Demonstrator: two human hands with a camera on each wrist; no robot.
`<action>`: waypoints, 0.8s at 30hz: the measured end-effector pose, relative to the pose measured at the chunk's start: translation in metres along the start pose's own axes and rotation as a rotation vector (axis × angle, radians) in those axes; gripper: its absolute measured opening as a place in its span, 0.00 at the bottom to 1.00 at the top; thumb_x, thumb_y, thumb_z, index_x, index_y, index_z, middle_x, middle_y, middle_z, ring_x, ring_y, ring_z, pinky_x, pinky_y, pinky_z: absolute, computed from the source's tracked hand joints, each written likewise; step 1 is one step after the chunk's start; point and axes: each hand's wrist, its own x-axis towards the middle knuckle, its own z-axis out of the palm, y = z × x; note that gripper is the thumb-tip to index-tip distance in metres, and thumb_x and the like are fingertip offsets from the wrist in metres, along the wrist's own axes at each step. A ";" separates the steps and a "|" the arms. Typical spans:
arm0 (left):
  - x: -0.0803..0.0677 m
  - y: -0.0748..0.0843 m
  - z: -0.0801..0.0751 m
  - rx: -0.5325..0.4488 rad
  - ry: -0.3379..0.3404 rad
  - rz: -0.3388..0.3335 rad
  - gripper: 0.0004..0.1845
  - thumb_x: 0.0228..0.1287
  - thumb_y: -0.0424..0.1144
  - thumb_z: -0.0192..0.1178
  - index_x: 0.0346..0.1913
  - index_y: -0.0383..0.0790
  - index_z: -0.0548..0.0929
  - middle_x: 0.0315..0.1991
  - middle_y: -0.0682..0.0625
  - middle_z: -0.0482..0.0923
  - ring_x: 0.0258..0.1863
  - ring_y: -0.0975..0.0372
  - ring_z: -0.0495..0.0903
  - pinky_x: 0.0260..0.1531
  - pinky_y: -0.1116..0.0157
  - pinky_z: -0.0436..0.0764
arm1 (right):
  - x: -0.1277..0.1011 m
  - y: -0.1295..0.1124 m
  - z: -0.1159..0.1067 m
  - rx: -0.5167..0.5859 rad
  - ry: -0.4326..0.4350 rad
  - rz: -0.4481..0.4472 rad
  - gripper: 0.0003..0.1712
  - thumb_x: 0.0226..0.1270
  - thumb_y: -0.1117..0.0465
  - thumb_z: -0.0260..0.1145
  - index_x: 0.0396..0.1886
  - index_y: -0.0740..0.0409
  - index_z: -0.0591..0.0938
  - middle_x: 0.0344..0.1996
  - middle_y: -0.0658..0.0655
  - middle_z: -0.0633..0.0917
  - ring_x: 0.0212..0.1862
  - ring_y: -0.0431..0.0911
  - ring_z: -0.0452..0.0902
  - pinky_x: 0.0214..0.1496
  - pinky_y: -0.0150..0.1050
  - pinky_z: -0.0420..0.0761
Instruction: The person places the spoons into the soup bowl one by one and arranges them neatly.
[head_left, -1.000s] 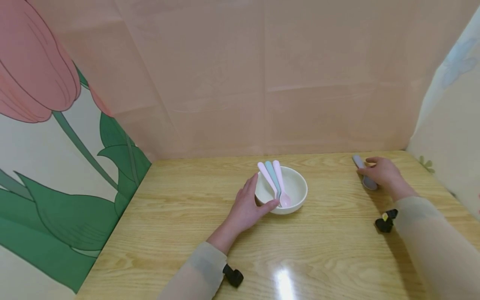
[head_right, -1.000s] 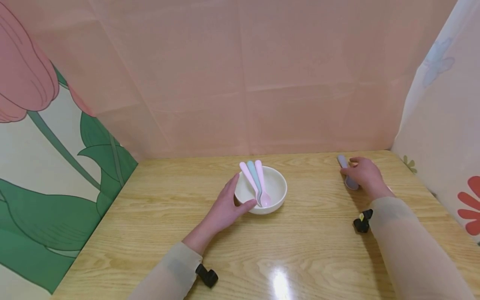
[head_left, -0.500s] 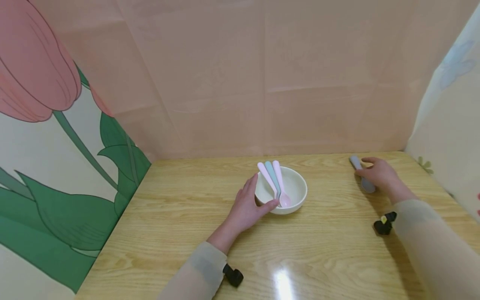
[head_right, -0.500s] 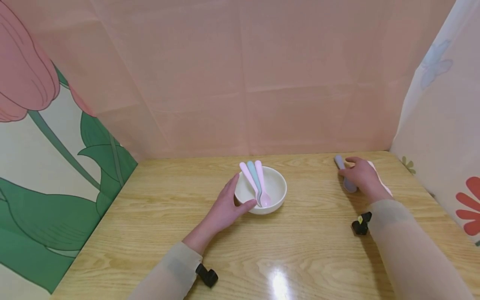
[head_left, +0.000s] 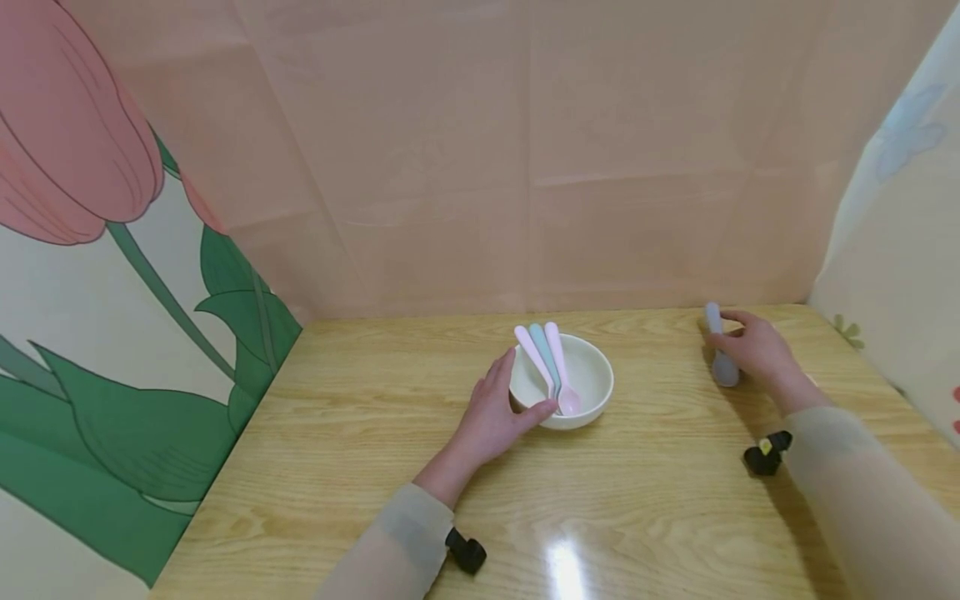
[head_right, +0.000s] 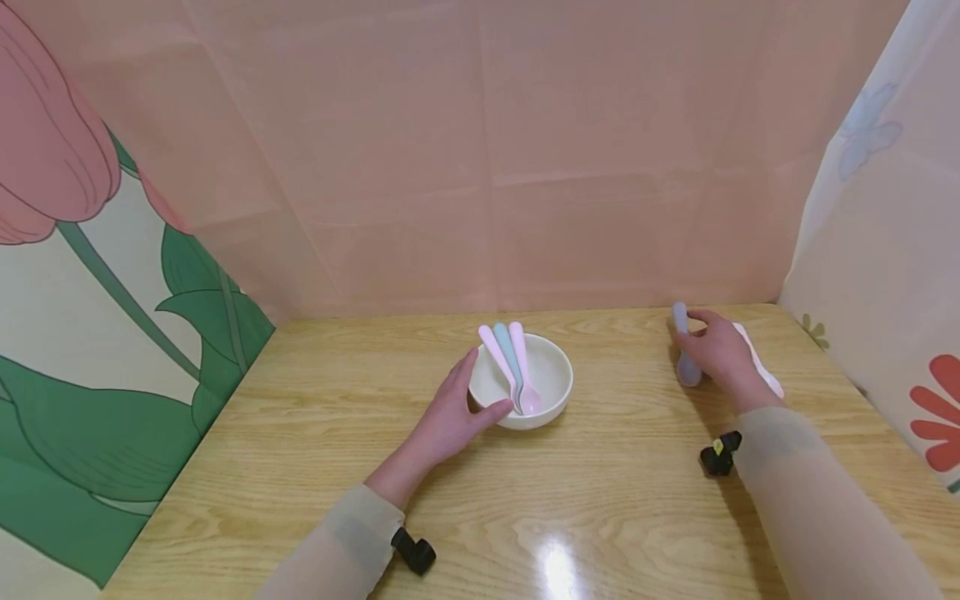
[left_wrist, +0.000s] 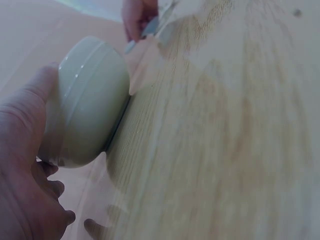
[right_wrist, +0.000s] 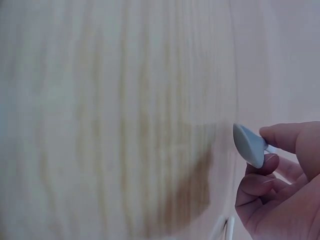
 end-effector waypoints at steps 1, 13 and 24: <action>0.000 0.000 0.000 0.001 0.000 -0.003 0.62 0.70 0.71 0.69 0.92 0.46 0.47 0.89 0.47 0.54 0.85 0.49 0.57 0.84 0.45 0.54 | 0.000 -0.001 0.000 0.001 0.008 -0.009 0.43 0.86 0.48 0.60 0.83 0.76 0.61 0.61 0.84 0.79 0.54 0.71 0.82 0.40 0.47 0.85; 0.000 0.000 0.000 0.000 -0.002 -0.008 0.62 0.70 0.72 0.69 0.92 0.47 0.47 0.89 0.47 0.54 0.85 0.48 0.57 0.83 0.44 0.55 | -0.008 -0.026 0.008 0.054 0.071 -0.068 0.42 0.89 0.50 0.60 0.86 0.71 0.58 0.57 0.81 0.81 0.49 0.65 0.84 0.37 0.38 0.82; 0.001 0.000 0.000 -0.004 -0.003 0.007 0.62 0.71 0.72 0.68 0.92 0.45 0.47 0.89 0.46 0.55 0.85 0.48 0.58 0.84 0.44 0.51 | -0.017 -0.049 0.017 0.121 0.077 -0.093 0.47 0.89 0.49 0.61 0.90 0.66 0.50 0.56 0.77 0.82 0.43 0.51 0.83 0.36 0.36 0.82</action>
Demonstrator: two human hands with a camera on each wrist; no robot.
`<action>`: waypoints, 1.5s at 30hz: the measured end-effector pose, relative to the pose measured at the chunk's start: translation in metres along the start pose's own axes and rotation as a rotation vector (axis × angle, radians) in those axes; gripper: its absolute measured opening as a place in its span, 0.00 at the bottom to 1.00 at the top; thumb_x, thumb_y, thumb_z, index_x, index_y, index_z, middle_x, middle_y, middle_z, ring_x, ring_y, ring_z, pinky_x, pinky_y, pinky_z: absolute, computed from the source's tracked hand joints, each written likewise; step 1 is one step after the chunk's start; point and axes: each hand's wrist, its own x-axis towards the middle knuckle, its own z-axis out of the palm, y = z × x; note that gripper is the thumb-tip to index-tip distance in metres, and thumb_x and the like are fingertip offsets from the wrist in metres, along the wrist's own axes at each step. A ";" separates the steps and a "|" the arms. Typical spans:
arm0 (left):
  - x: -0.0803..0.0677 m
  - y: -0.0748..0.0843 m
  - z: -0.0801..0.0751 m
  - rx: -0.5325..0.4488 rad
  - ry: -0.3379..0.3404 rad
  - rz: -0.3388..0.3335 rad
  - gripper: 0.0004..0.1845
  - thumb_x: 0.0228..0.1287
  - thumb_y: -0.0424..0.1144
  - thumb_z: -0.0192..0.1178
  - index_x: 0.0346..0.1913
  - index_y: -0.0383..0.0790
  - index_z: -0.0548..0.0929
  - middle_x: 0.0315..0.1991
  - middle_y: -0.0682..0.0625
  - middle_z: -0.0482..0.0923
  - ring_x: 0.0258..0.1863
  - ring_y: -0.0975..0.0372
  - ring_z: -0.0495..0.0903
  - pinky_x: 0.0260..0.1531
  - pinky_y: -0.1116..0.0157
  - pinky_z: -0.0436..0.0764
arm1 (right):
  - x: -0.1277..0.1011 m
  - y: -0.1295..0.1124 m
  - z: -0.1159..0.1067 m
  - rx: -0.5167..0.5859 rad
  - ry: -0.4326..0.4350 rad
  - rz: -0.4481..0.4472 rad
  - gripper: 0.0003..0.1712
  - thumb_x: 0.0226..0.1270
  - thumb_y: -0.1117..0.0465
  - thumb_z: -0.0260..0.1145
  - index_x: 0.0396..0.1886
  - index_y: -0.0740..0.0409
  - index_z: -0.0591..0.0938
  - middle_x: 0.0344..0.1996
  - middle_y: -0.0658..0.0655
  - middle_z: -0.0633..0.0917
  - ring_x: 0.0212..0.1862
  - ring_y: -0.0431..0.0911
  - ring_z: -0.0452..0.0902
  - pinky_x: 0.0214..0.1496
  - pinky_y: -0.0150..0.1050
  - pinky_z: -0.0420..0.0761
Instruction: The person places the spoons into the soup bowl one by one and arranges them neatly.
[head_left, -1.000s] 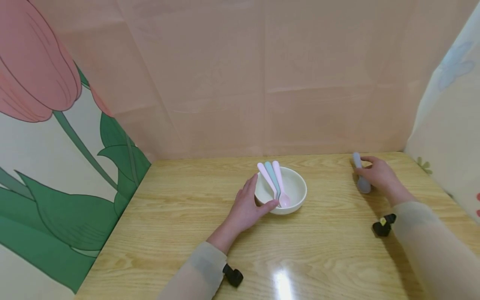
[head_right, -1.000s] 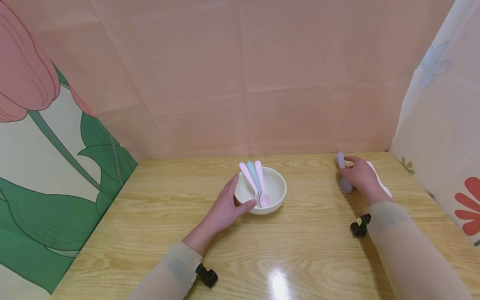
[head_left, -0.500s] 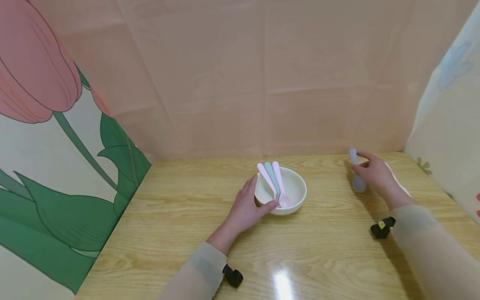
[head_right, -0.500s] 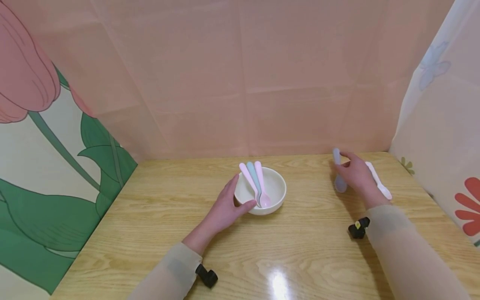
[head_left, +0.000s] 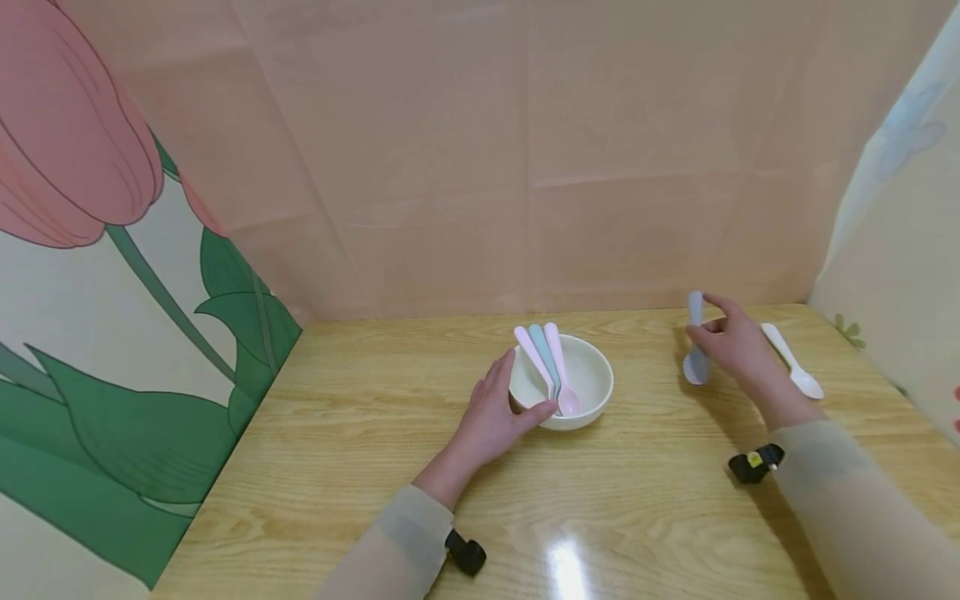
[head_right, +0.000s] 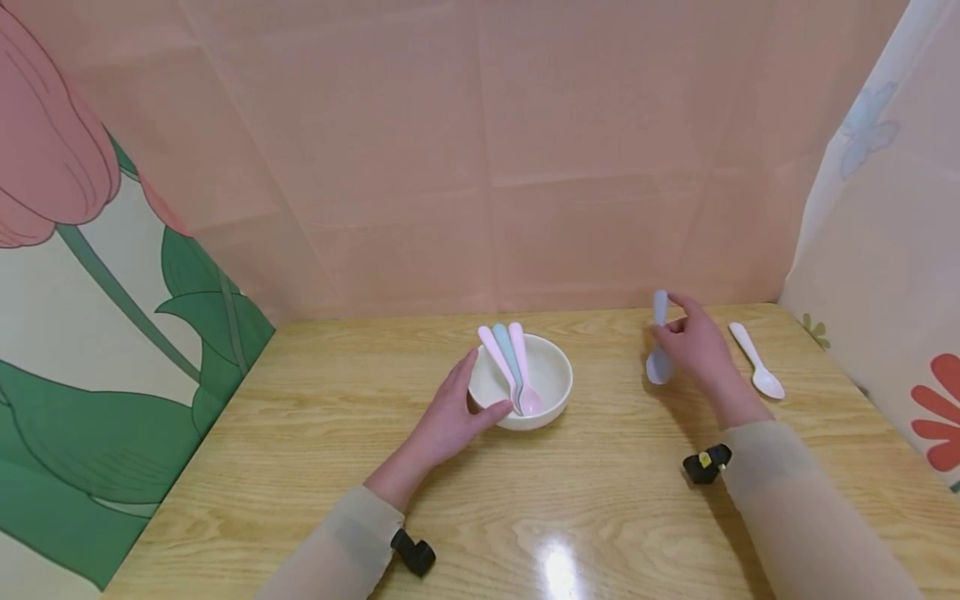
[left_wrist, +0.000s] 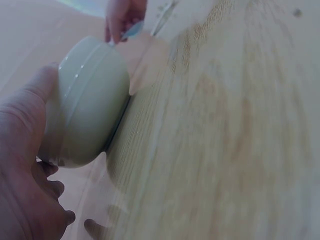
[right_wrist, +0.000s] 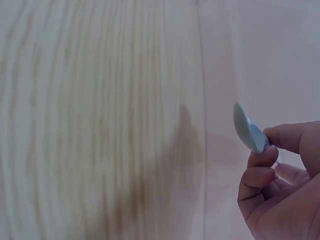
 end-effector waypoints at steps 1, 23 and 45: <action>0.000 0.000 0.000 -0.001 -0.001 -0.002 0.62 0.71 0.72 0.68 0.92 0.45 0.47 0.89 0.46 0.54 0.85 0.47 0.58 0.84 0.44 0.51 | 0.000 -0.002 0.001 0.007 0.005 0.000 0.48 0.88 0.48 0.61 0.91 0.65 0.50 0.56 0.76 0.83 0.42 0.49 0.83 0.36 0.35 0.82; 0.001 -0.001 0.001 0.004 -0.003 -0.011 0.62 0.70 0.72 0.69 0.92 0.47 0.47 0.88 0.48 0.55 0.85 0.50 0.59 0.85 0.47 0.50 | -0.009 -0.051 0.018 0.224 0.014 -0.046 0.50 0.87 0.56 0.64 0.92 0.57 0.45 0.51 0.67 0.80 0.34 0.39 0.82 0.35 0.34 0.85; 0.001 0.000 0.000 0.002 -0.004 -0.017 0.62 0.70 0.71 0.69 0.92 0.47 0.47 0.89 0.48 0.54 0.85 0.50 0.58 0.84 0.46 0.52 | -0.015 -0.090 0.035 0.313 -0.008 -0.101 0.50 0.86 0.58 0.66 0.93 0.52 0.46 0.47 0.67 0.83 0.35 0.44 0.82 0.37 0.34 0.85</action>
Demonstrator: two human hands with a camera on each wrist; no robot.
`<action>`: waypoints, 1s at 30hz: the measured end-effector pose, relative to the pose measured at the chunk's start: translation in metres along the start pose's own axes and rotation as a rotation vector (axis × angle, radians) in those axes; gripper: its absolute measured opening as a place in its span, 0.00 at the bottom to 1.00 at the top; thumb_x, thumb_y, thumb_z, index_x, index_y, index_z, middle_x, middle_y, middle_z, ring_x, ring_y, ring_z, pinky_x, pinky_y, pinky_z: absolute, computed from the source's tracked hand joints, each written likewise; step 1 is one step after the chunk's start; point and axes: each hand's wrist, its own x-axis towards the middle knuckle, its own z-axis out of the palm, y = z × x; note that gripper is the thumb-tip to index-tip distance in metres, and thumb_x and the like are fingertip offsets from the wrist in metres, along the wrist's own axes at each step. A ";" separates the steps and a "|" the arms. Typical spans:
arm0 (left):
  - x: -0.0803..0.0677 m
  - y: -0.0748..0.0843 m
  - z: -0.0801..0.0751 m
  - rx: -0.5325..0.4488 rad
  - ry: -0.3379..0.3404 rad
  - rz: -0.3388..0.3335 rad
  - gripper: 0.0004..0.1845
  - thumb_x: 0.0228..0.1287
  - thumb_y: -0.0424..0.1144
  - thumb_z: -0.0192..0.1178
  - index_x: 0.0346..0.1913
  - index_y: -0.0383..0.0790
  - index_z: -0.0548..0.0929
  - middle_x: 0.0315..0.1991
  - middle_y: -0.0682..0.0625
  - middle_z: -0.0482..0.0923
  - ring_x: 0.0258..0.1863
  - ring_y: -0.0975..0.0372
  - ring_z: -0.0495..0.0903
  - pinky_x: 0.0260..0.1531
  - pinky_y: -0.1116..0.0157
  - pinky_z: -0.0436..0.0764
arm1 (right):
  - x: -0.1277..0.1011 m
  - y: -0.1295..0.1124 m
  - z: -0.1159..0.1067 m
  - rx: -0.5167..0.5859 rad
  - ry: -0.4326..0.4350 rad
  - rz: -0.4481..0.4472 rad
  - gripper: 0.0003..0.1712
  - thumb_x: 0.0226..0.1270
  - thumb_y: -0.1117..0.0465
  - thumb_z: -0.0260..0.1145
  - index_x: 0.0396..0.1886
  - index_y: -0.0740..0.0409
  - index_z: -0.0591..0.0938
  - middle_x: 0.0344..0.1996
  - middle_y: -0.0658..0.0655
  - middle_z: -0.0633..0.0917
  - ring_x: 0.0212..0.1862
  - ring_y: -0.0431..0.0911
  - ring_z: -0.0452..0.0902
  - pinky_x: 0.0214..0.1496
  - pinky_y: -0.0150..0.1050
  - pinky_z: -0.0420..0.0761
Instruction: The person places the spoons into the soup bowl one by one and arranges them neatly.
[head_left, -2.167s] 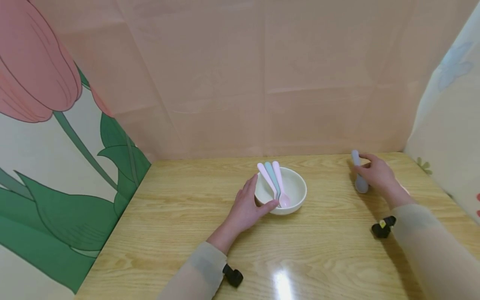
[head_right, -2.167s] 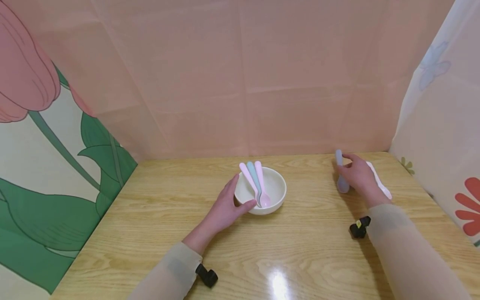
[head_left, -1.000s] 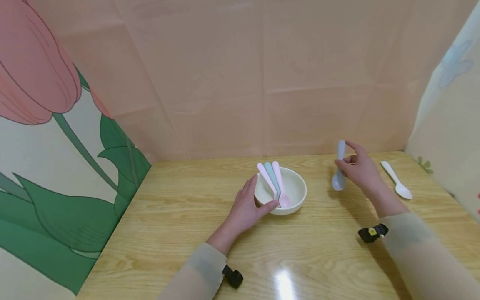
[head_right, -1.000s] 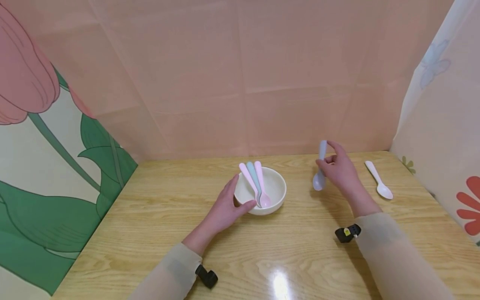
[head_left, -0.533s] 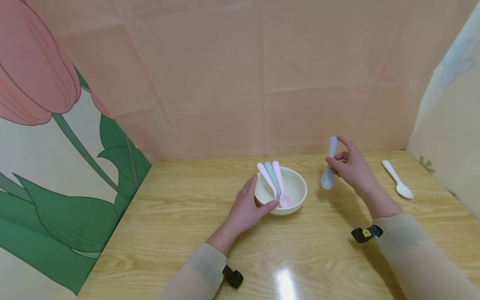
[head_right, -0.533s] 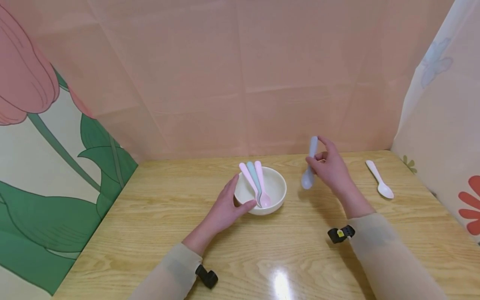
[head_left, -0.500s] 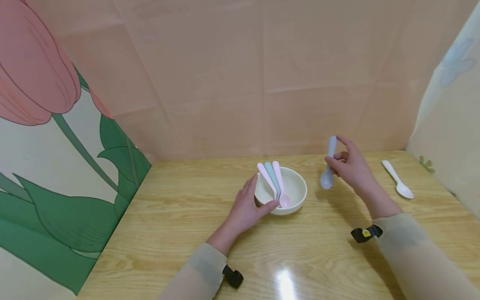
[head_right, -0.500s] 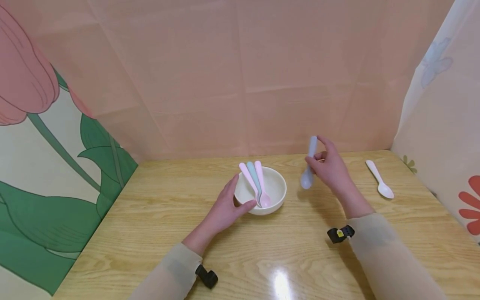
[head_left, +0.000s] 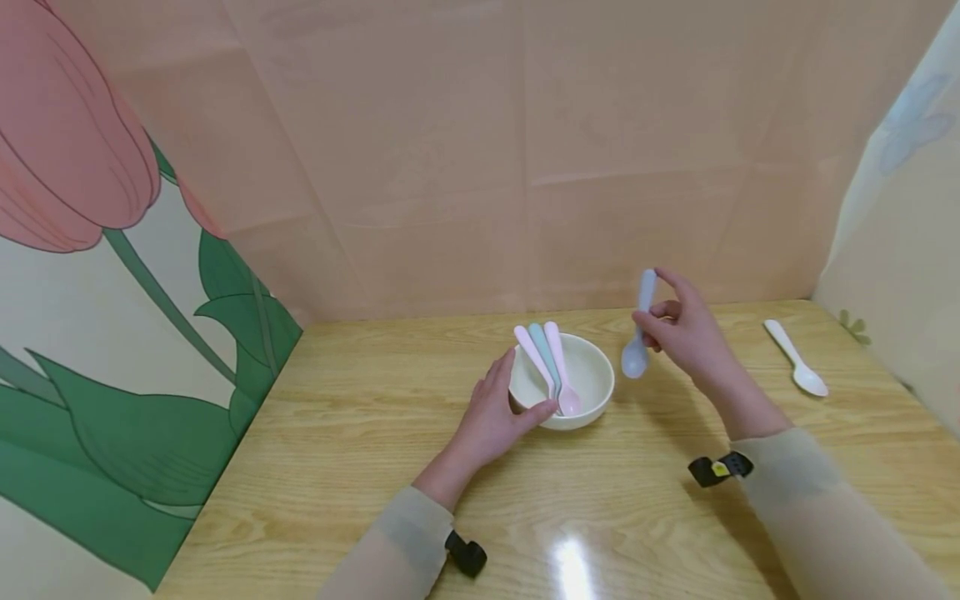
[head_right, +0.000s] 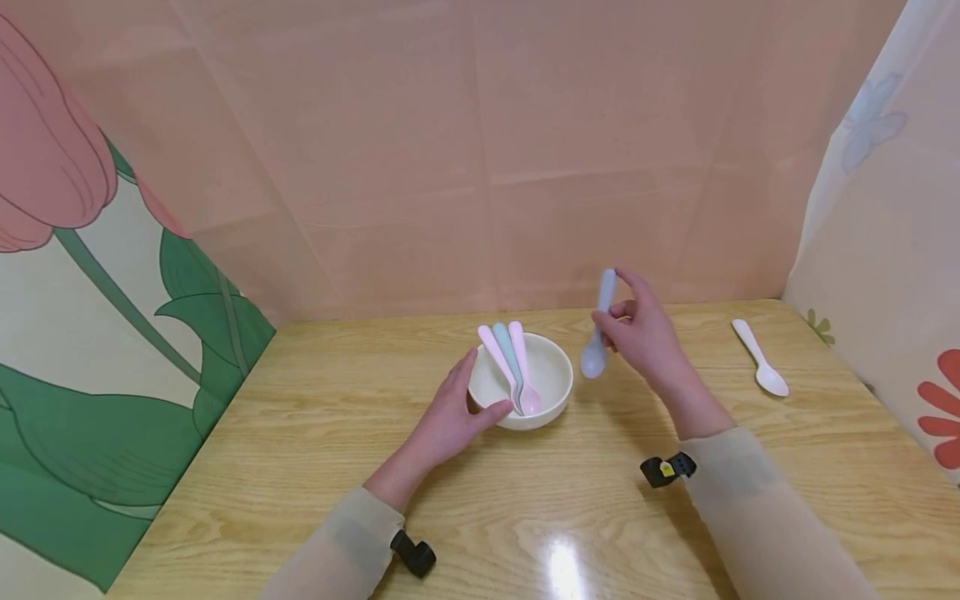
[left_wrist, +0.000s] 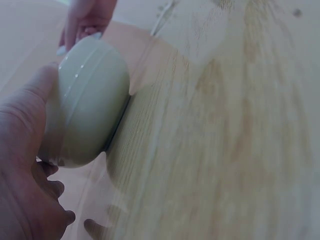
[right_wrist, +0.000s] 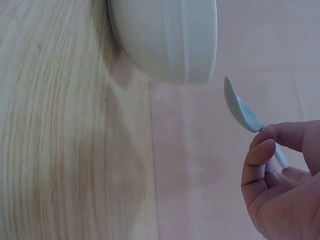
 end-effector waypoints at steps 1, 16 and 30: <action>0.000 0.001 0.000 -0.001 0.001 0.003 0.62 0.70 0.71 0.69 0.92 0.47 0.47 0.89 0.48 0.54 0.85 0.50 0.58 0.84 0.45 0.53 | 0.000 0.000 0.001 0.003 -0.003 -0.001 0.51 0.86 0.58 0.66 0.93 0.51 0.46 0.47 0.67 0.83 0.35 0.44 0.82 0.37 0.35 0.86; -0.004 0.004 -0.002 -0.016 0.003 0.007 0.61 0.71 0.71 0.69 0.92 0.47 0.48 0.88 0.46 0.55 0.85 0.48 0.59 0.82 0.42 0.56 | -0.004 -0.015 0.017 0.067 -0.040 -0.028 0.50 0.86 0.57 0.67 0.93 0.50 0.47 0.46 0.68 0.84 0.36 0.47 0.83 0.38 0.36 0.86; -0.001 0.002 -0.002 0.001 -0.004 -0.016 0.62 0.70 0.73 0.68 0.92 0.49 0.47 0.90 0.49 0.52 0.85 0.46 0.57 0.80 0.41 0.63 | -0.002 -0.017 0.031 0.100 -0.074 -0.091 0.50 0.85 0.61 0.67 0.93 0.47 0.49 0.45 0.69 0.86 0.34 0.47 0.84 0.38 0.36 0.87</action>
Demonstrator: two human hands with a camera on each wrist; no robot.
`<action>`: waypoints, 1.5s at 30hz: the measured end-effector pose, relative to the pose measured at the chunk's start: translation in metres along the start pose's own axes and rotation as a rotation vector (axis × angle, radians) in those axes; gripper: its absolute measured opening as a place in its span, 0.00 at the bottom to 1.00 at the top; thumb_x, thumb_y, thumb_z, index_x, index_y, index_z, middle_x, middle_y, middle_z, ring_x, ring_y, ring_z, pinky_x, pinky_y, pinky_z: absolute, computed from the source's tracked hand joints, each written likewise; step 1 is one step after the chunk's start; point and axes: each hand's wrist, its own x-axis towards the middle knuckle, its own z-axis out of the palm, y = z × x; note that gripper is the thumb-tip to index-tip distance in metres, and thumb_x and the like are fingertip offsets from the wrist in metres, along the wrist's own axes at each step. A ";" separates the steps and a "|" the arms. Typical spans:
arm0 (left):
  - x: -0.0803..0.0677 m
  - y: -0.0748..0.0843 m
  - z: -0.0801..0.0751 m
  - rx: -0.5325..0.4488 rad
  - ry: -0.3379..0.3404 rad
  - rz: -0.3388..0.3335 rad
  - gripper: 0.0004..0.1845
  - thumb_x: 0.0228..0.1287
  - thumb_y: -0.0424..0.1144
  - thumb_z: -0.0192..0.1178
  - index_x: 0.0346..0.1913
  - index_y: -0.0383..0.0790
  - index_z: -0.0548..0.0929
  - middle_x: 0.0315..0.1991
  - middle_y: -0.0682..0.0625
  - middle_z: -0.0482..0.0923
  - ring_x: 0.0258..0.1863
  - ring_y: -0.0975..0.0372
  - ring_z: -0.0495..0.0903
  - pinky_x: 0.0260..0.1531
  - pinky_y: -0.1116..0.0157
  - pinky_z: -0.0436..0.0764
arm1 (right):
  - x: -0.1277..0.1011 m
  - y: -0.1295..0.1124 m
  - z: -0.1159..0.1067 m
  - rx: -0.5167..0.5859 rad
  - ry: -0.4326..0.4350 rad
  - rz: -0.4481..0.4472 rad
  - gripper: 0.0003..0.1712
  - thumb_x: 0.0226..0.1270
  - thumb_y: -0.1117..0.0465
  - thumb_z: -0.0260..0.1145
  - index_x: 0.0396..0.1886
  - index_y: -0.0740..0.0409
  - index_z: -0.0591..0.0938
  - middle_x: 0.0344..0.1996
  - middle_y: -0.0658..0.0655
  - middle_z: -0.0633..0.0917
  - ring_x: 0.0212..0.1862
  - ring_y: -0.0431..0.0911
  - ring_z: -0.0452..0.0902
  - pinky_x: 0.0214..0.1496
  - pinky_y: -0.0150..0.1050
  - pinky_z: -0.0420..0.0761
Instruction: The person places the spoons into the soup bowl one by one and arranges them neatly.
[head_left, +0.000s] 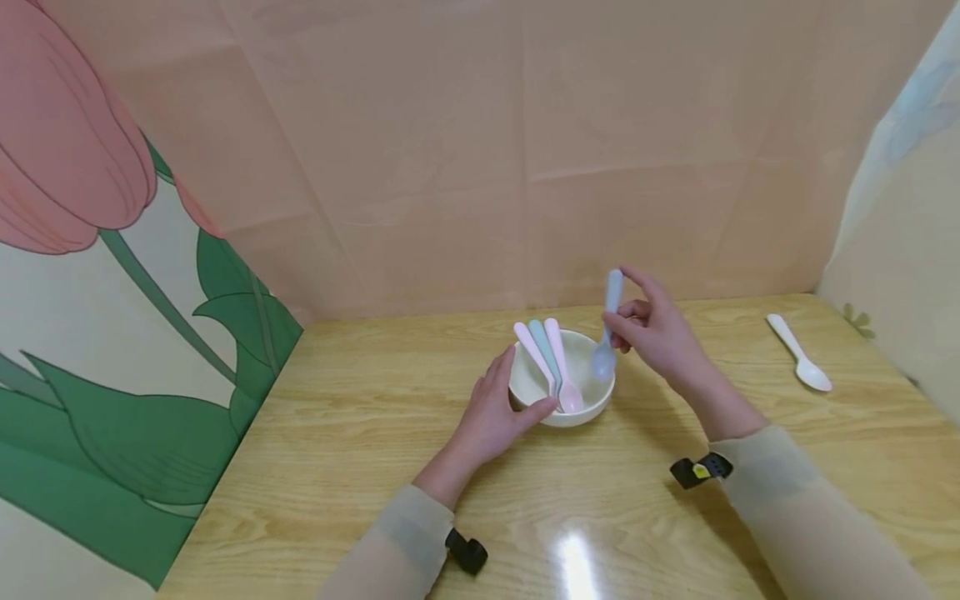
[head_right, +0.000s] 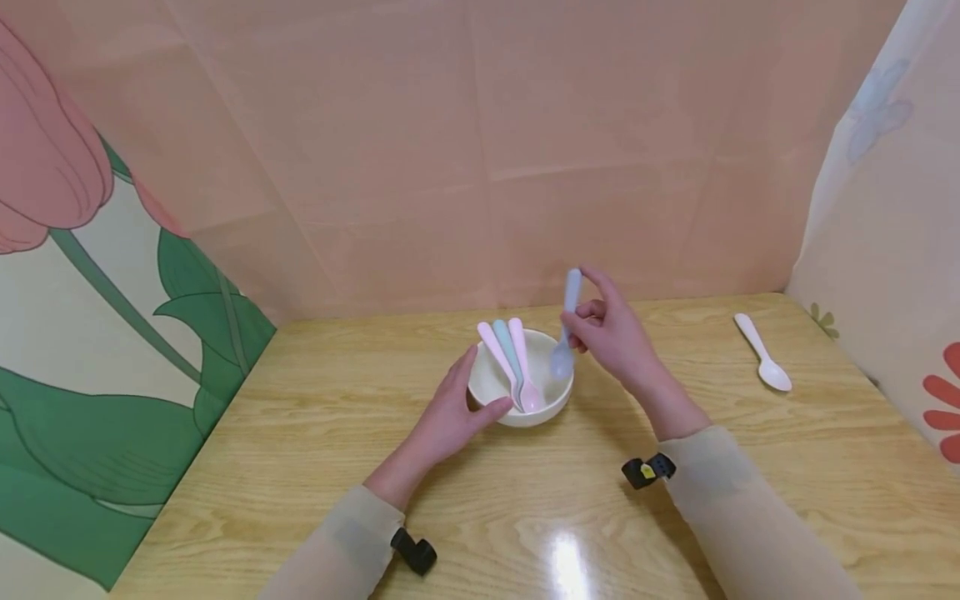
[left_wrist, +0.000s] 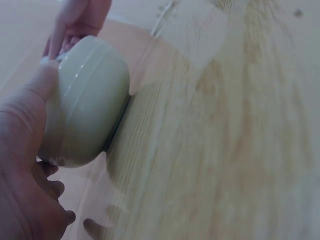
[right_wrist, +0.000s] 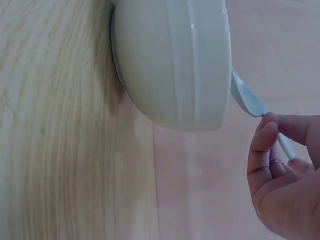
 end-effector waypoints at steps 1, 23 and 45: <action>0.000 0.000 0.000 -0.002 0.002 0.003 0.62 0.70 0.72 0.68 0.92 0.48 0.47 0.89 0.49 0.52 0.85 0.46 0.57 0.79 0.41 0.63 | 0.000 0.000 0.001 0.002 -0.005 -0.004 0.50 0.85 0.61 0.67 0.93 0.47 0.49 0.45 0.69 0.86 0.34 0.47 0.84 0.38 0.36 0.87; 0.002 -0.001 0.001 -0.003 0.001 0.006 0.61 0.70 0.72 0.68 0.92 0.50 0.47 0.89 0.48 0.53 0.83 0.44 0.60 0.77 0.41 0.66 | -0.006 -0.003 0.023 0.000 -0.075 -0.026 0.49 0.84 0.63 0.68 0.92 0.43 0.53 0.43 0.69 0.88 0.34 0.51 0.85 0.36 0.39 0.86; 0.001 -0.002 0.003 -0.016 0.000 -0.007 0.61 0.70 0.72 0.68 0.92 0.52 0.46 0.90 0.49 0.52 0.84 0.45 0.59 0.77 0.40 0.66 | -0.009 0.002 0.031 -0.139 -0.084 -0.056 0.43 0.82 0.63 0.71 0.89 0.42 0.63 0.38 0.62 0.90 0.41 0.56 0.87 0.42 0.36 0.83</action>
